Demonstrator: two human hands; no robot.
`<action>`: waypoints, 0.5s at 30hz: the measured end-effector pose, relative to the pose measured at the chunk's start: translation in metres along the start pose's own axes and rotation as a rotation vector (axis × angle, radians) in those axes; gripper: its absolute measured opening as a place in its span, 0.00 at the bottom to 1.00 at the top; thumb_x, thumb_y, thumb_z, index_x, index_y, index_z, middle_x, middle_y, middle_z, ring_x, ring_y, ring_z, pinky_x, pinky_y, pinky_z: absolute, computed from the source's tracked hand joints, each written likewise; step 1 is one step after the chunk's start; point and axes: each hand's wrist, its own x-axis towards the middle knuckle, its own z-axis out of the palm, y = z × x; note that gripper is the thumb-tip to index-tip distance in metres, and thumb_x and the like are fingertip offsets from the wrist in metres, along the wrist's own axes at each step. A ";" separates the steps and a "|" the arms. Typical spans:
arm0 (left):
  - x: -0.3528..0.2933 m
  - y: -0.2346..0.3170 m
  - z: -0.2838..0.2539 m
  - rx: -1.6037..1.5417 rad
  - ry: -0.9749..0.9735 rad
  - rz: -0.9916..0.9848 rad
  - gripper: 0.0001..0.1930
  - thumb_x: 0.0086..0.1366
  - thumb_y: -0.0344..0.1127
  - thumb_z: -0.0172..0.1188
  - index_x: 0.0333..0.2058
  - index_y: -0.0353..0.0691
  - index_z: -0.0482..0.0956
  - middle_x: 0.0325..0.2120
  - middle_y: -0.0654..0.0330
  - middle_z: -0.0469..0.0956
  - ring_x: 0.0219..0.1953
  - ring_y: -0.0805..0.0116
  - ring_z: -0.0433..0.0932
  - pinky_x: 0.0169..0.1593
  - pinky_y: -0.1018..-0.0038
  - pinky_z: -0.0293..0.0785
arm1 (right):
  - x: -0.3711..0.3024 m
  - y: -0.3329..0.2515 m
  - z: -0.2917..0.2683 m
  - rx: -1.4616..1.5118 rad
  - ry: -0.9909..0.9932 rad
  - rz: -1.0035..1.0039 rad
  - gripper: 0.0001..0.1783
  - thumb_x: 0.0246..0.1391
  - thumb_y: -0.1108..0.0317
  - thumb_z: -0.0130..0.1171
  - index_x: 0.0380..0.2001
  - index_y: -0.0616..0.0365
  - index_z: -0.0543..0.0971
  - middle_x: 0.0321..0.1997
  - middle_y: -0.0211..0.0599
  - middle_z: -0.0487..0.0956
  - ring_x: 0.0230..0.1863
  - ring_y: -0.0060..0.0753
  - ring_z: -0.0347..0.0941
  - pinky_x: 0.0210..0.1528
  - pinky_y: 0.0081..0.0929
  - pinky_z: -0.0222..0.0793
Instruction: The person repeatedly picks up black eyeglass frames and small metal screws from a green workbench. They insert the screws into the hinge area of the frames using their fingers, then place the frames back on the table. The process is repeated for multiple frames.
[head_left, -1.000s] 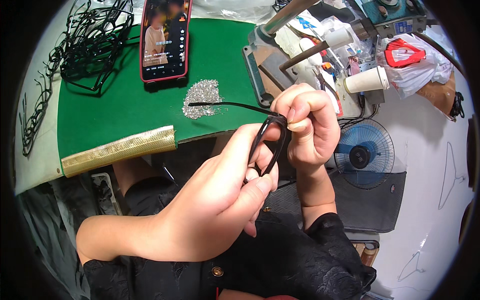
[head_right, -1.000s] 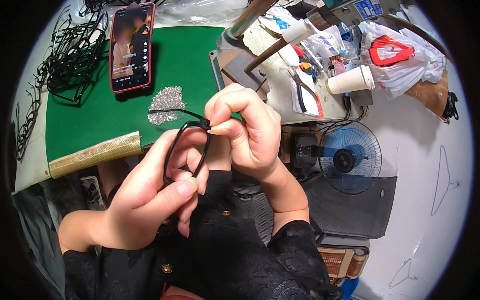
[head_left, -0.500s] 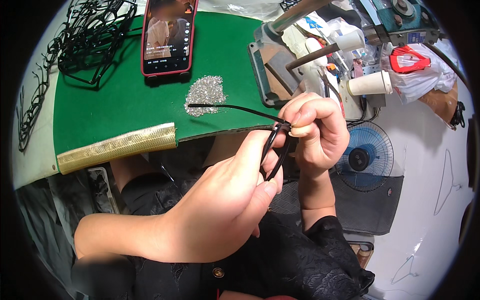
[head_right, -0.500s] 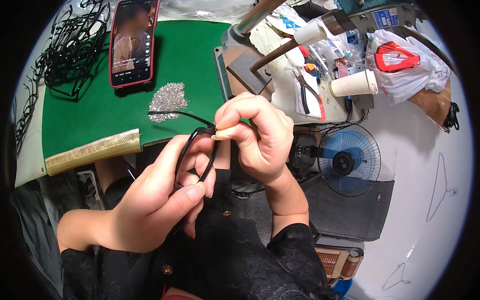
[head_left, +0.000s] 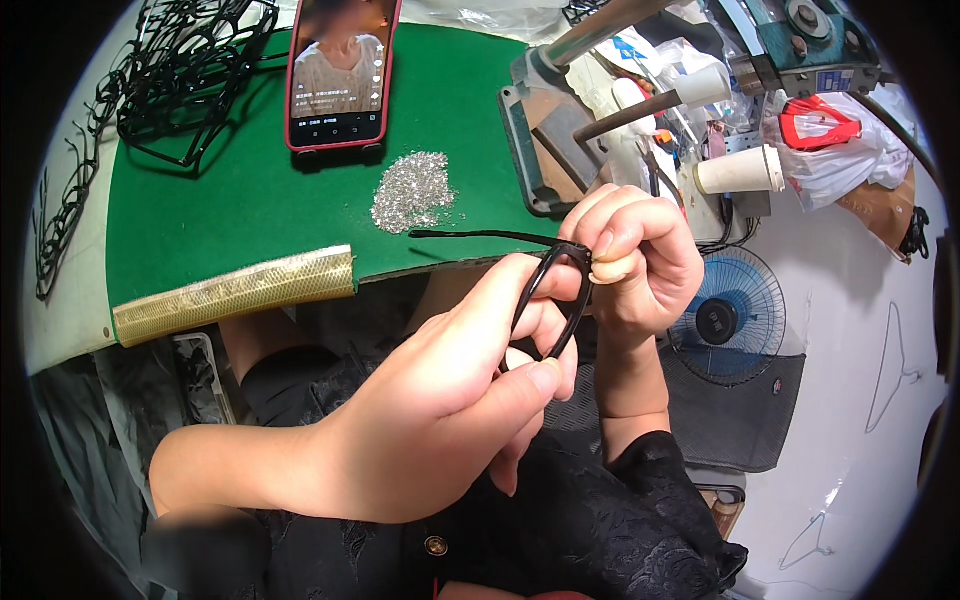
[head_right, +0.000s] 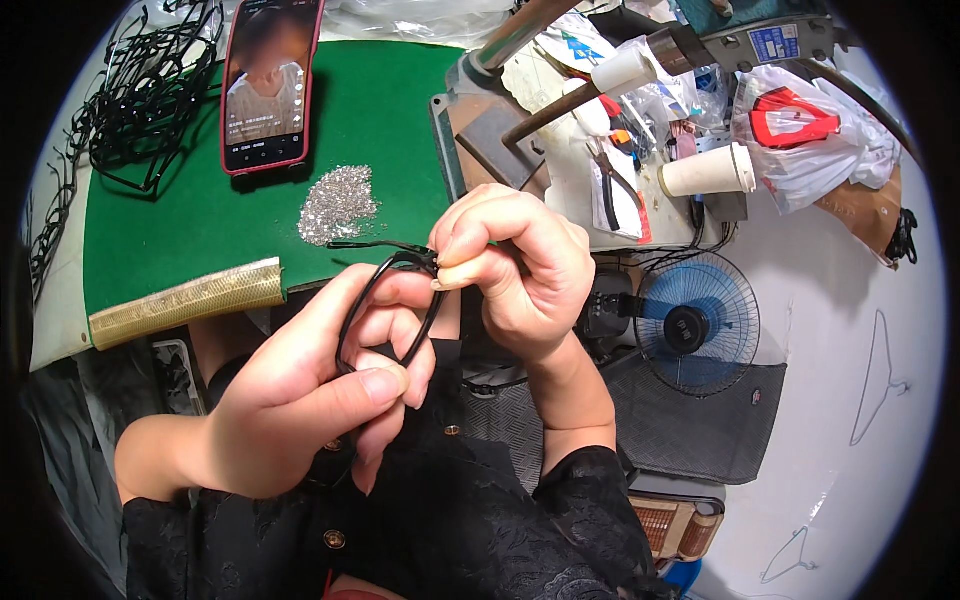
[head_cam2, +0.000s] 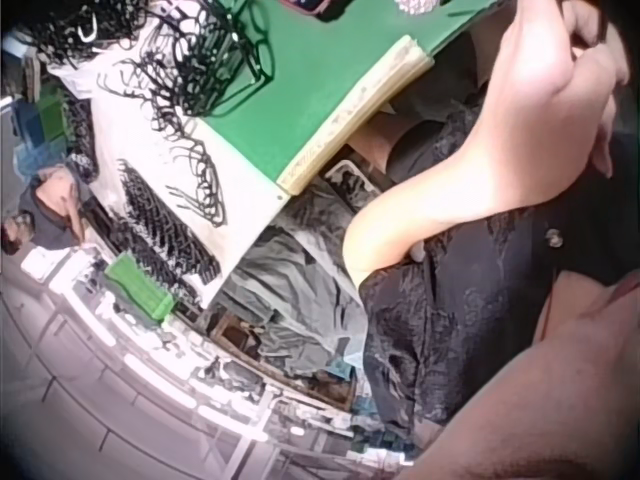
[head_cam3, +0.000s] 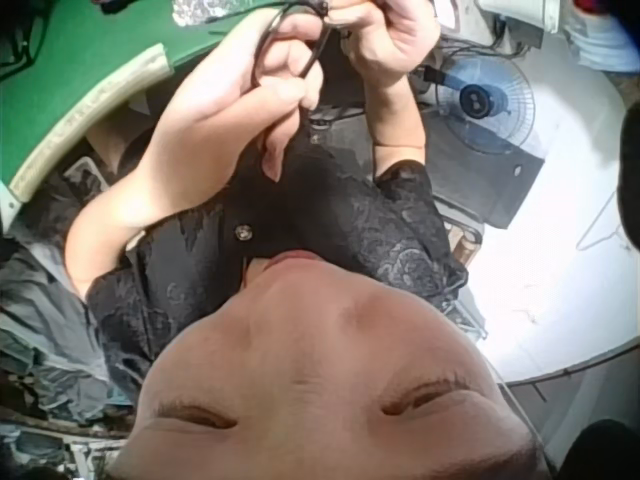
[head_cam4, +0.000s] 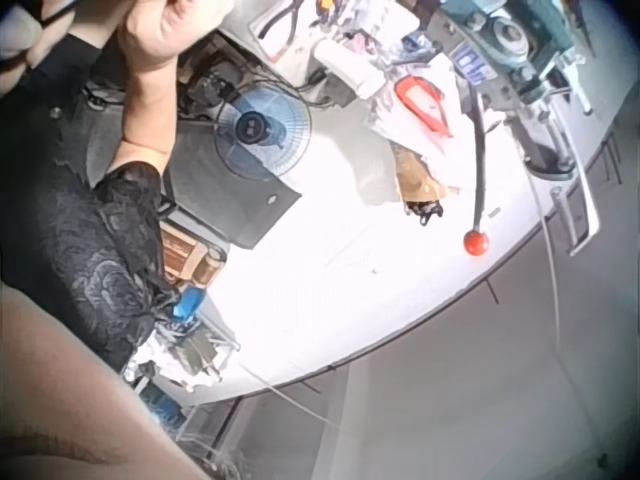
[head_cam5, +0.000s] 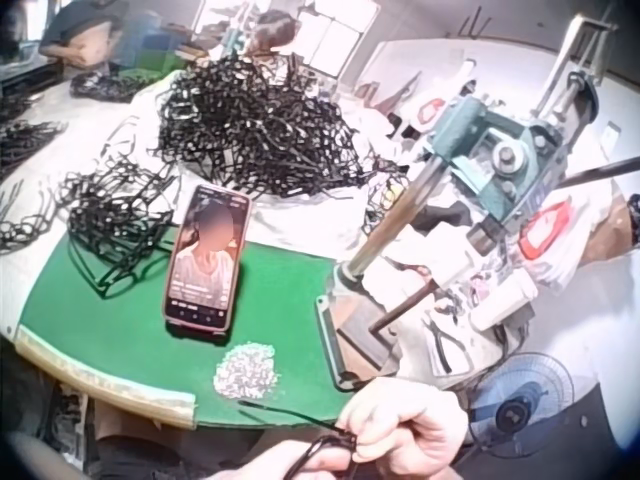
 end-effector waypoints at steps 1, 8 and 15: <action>0.000 0.001 0.000 0.001 0.002 -0.002 0.23 0.66 0.28 0.47 0.57 0.31 0.53 0.34 0.55 0.68 0.21 0.75 0.69 0.22 0.81 0.71 | 0.000 0.000 0.000 -0.002 0.004 0.004 0.11 0.56 0.69 0.59 0.25 0.65 0.73 0.22 0.37 0.74 0.25 0.30 0.73 0.29 0.23 0.69; 0.000 0.004 -0.001 -0.025 -0.006 -0.014 0.23 0.66 0.28 0.47 0.57 0.31 0.53 0.34 0.55 0.68 0.21 0.75 0.70 0.22 0.81 0.71 | 0.001 0.003 0.000 0.033 -0.001 -0.018 0.09 0.54 0.71 0.60 0.25 0.65 0.74 0.22 0.38 0.75 0.24 0.31 0.73 0.29 0.24 0.70; 0.001 0.004 -0.002 -0.036 -0.011 -0.009 0.23 0.66 0.28 0.48 0.57 0.31 0.53 0.33 0.55 0.68 0.21 0.75 0.70 0.22 0.81 0.72 | 0.005 0.006 -0.003 0.062 -0.033 -0.052 0.08 0.49 0.74 0.63 0.25 0.65 0.74 0.21 0.38 0.75 0.24 0.33 0.73 0.29 0.27 0.70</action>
